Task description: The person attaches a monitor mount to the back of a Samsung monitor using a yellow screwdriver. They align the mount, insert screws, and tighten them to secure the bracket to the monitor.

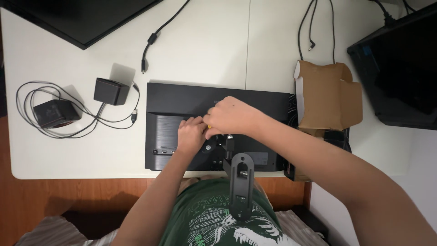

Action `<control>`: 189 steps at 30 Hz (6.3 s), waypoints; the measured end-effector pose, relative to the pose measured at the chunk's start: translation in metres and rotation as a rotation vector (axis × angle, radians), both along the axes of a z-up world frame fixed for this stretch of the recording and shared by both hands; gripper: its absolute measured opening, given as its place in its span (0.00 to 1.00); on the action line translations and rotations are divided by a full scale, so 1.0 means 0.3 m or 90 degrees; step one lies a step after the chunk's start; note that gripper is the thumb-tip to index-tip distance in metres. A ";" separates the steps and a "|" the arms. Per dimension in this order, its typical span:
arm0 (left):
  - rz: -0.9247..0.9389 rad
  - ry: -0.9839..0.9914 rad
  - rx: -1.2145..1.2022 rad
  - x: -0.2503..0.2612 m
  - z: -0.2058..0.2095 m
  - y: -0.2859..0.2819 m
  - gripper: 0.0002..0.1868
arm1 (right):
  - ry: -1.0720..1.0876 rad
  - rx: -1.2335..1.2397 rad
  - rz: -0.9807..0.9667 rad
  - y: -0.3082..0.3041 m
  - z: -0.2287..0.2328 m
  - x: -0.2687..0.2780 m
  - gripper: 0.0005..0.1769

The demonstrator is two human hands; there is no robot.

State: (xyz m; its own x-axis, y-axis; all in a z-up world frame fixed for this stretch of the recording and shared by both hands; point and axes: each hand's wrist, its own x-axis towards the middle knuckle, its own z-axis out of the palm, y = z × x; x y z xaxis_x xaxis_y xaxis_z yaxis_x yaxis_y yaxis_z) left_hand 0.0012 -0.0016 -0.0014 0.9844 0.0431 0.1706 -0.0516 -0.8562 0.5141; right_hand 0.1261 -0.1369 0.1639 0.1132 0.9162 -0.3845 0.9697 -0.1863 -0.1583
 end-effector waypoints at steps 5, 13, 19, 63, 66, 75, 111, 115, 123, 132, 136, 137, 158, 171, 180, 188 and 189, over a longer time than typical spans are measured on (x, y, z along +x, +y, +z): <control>0.005 -0.022 -0.013 -0.002 -0.005 -0.001 0.06 | 0.089 0.206 0.035 -0.018 -0.059 0.021 0.10; 0.000 -0.019 -0.023 -0.008 0.006 0.006 0.04 | -0.008 -0.014 -0.011 0.024 0.042 -0.015 0.25; 0.004 0.027 0.016 -0.003 0.004 0.002 0.05 | 0.059 0.212 0.016 -0.002 -0.040 0.007 0.11; 0.045 -0.060 -0.014 -0.022 -0.014 -0.005 0.04 | 0.033 -0.024 -0.031 0.087 -0.053 -0.036 0.09; 0.044 -0.057 -0.017 -0.023 -0.035 -0.012 0.06 | 0.039 -0.051 -0.153 0.083 -0.024 -0.043 0.10; 0.039 -0.072 -0.005 -0.023 -0.042 -0.011 0.06 | 0.034 0.086 0.138 0.048 -0.090 0.004 0.04; 0.024 -0.051 0.050 -0.031 -0.006 -0.012 0.07 | -0.118 -0.048 0.079 0.066 -0.106 -0.035 0.09; 0.019 -0.083 0.048 -0.020 -0.018 -0.012 0.06 | -0.103 0.040 0.043 0.068 -0.055 -0.035 0.09; 0.004 -0.046 0.038 -0.011 -0.024 -0.006 0.06 | -0.018 0.120 0.125 0.050 -0.073 -0.006 0.03; 0.020 -0.036 0.067 -0.018 -0.025 -0.012 0.07 | 0.000 -0.014 0.084 0.063 -0.091 -0.025 0.13; 0.010 -0.038 0.049 -0.021 -0.002 -0.004 0.05 | -0.002 -0.075 0.030 0.067 -0.105 -0.019 0.11; 0.013 -0.050 0.033 -0.020 -0.004 -0.008 0.03 | -0.013 -0.089 0.007 0.062 -0.105 -0.013 0.11; 0.018 -0.023 0.009 -0.031 -0.007 0.000 0.06 | 0.022 -0.095 0.045 0.109 -0.096 -0.045 0.07; 0.018 -0.058 0.073 -0.003 -0.046 -0.013 0.06 | 0.049 -0.007 -0.112 0.094 -0.077 -0.048 0.08; 0.008 -0.063 0.065 -0.004 -0.043 -0.013 0.02 | -0.076 0.023 0.179 0.084 -0.093 -0.047 0.10; -0.006 -0.035 0.080 -0.002 -0.010 -0.011 0.05 | 0.025 -0.039 -0.020 0.087 -0.139 -0.060 0.07; -0.007 -0.036 0.079 -0.006 -0.018 -0.015 0.05 | 0.024 -0.041 -0.021 0.085 -0.134 -0.066 0.07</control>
State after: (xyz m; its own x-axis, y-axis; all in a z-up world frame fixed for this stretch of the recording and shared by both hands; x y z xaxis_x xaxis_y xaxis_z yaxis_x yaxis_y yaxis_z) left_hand -0.0005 -0.0060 -0.0067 0.9734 0.0079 0.2291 -0.0869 -0.9121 0.4008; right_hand 0.1061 -0.1113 0.1235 0.1272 0.8857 -0.4464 0.9563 -0.2291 -0.1819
